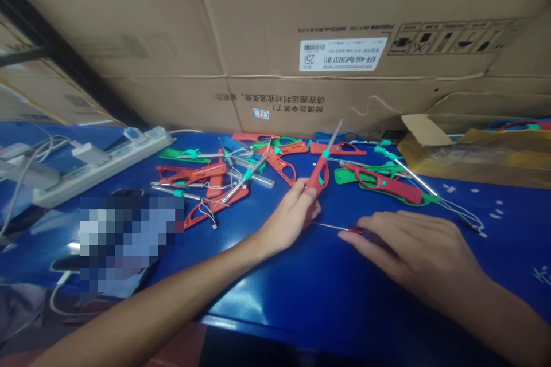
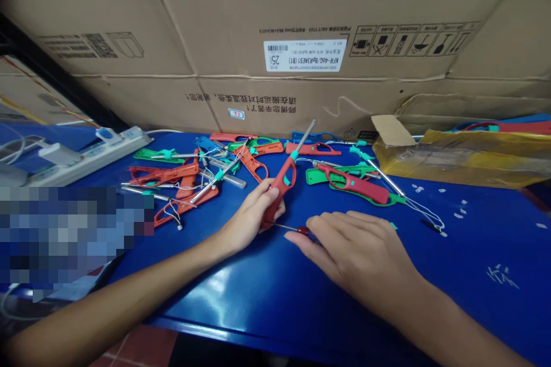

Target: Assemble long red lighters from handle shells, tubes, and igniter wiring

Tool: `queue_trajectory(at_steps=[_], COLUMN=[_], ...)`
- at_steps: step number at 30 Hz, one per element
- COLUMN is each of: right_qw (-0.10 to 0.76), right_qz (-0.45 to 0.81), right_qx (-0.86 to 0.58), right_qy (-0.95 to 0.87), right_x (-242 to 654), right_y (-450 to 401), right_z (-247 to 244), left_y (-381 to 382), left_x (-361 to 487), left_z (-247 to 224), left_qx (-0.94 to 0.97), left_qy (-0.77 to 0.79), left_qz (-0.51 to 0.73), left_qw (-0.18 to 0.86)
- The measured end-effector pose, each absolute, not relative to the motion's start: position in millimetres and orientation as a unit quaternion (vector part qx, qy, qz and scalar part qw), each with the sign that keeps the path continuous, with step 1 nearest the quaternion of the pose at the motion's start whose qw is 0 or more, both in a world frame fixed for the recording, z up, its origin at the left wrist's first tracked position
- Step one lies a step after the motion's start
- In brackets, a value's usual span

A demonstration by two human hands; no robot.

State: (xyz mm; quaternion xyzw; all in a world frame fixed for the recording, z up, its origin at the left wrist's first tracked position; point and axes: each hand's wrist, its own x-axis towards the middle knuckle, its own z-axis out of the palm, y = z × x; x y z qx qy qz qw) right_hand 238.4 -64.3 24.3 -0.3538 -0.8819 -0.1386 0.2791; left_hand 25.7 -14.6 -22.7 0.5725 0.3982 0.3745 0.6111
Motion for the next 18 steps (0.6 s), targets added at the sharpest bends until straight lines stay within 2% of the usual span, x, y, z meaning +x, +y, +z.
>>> queue_trajectory(at_steps=[6, 14, 18], right_qw=[0.247, 0.297, 0.282], right_qz=[-0.038, -0.146, -0.044], right_qx=[-0.326, -0.361, -0.342], right_qy=[-0.912, -0.872, -0.895], right_x=[235.6, 232.1, 231.7], right_y=[-62.4, -71.9, -68.1], right_z=[29.8, 17.6, 24.9], left_y=[-14.6, -15.5, -14.8], left_x=[26.3, 25.4, 26.1], left_z=[-21.8, -22.5, -23.6], left_qx=[0.582, 0.587, 0.577], left_qy=[0.401, 0.398, 0.397], left_qz=[0.372, 0.375, 0.382], left_qw=[0.602, 0.596, 0.603])
